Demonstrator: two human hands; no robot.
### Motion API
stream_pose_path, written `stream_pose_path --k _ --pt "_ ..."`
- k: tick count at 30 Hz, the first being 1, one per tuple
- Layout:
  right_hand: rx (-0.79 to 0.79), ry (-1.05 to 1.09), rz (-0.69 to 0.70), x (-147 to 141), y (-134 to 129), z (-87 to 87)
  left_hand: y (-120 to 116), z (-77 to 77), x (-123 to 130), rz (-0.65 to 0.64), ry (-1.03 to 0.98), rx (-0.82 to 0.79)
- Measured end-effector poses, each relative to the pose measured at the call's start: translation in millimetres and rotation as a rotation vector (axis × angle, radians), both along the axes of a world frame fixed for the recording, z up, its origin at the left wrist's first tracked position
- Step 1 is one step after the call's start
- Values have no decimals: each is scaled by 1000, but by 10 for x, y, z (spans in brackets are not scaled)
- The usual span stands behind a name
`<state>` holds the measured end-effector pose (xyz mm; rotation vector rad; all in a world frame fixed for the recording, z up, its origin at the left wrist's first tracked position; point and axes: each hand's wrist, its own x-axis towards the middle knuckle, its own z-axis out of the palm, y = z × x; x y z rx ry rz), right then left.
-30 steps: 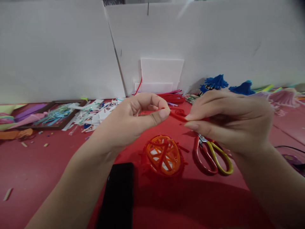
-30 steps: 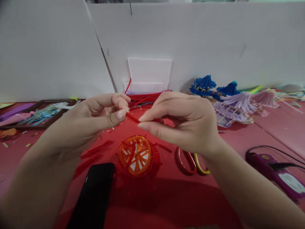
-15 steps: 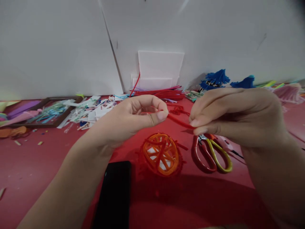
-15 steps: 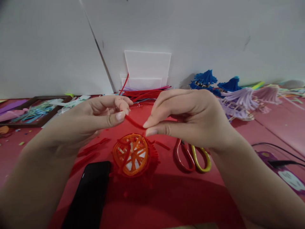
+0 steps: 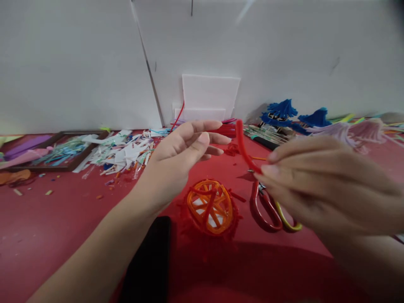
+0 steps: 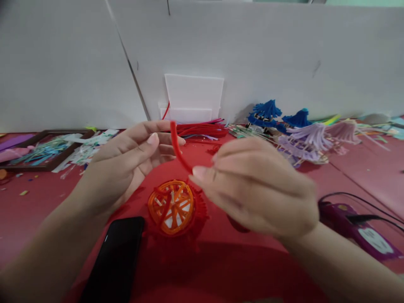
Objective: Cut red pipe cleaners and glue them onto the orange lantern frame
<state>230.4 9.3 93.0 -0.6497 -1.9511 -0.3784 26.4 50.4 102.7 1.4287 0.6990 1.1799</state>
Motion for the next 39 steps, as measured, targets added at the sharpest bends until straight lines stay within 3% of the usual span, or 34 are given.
stream_pose_path --k 2,7,17,25,31,39 --pt "51 -79 24 24 -89 -157 -43 2 -29 9 40 13" --pt "-26 -220 100 43 -220 -413 -88 -96 -129 82 212 38" --pt "38 -276 108 45 -192 -434 -229 -271 -247 -84 274 82" --pt "68 -219 119 32 -140 -563 -74 -279 -314 -301 307 101" --pt "28 -257 116 25 -149 -540 -26 -275 -366 -278 347 214" --pt "-14 -262 155 25 -141 -536 -36 -252 -342 -231 388 172"
